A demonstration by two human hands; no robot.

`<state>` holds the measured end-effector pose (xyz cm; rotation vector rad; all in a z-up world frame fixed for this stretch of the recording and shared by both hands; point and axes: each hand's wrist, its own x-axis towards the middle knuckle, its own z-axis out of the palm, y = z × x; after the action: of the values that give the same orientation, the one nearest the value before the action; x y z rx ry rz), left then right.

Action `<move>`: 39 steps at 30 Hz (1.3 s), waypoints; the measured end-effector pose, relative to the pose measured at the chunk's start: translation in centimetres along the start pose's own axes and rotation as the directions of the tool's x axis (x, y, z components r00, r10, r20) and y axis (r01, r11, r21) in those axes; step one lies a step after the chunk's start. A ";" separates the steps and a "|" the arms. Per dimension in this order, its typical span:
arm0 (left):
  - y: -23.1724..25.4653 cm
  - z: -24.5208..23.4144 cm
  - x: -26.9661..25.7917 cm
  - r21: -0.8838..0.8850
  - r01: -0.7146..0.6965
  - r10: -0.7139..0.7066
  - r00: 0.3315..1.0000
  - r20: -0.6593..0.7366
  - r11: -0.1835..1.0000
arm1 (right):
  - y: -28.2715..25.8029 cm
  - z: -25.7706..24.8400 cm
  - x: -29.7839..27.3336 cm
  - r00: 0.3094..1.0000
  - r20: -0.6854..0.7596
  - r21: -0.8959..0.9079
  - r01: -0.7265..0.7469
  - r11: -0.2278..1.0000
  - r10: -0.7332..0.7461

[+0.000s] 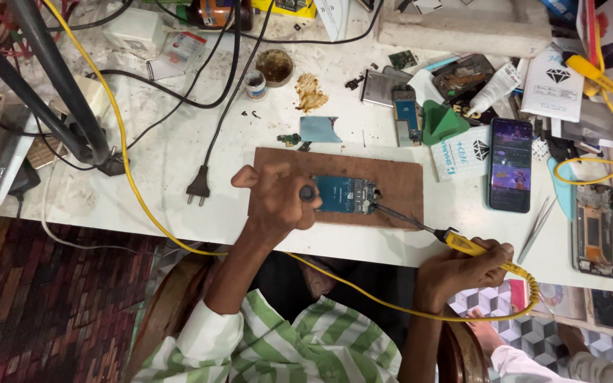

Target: The person uses a soldering iron to work on a small blue circuit board placed on a wooden block. They repeatedly apply the iron to various points on the board while holding it steady with their left hand.

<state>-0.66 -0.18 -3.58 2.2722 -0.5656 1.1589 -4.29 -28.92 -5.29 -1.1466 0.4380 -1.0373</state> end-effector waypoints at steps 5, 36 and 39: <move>0.4 -0.6 1.3 -0.029 0.112 -0.111 0.994 0.015 0.993 | 0.2 -0.3 0.0 1.000 0.020 -0.031 0.020 0.999 -0.020; 1.1 -2.4 3.3 0.020 0.059 -0.059 0.998 0.025 0.998 | 2.3 13.8 5.6 0.565 0.784 -0.192 -0.171 0.966 0.256; 1.1 -2.4 3.4 0.014 0.078 -0.078 0.996 0.047 0.997 | 2.9 15.5 5.8 0.544 0.798 -0.249 -0.093 0.964 0.259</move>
<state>-0.90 0.04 0.72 2.3160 -0.4844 1.0765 11.42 -25.46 -0.58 -1.5767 -0.1326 -0.1761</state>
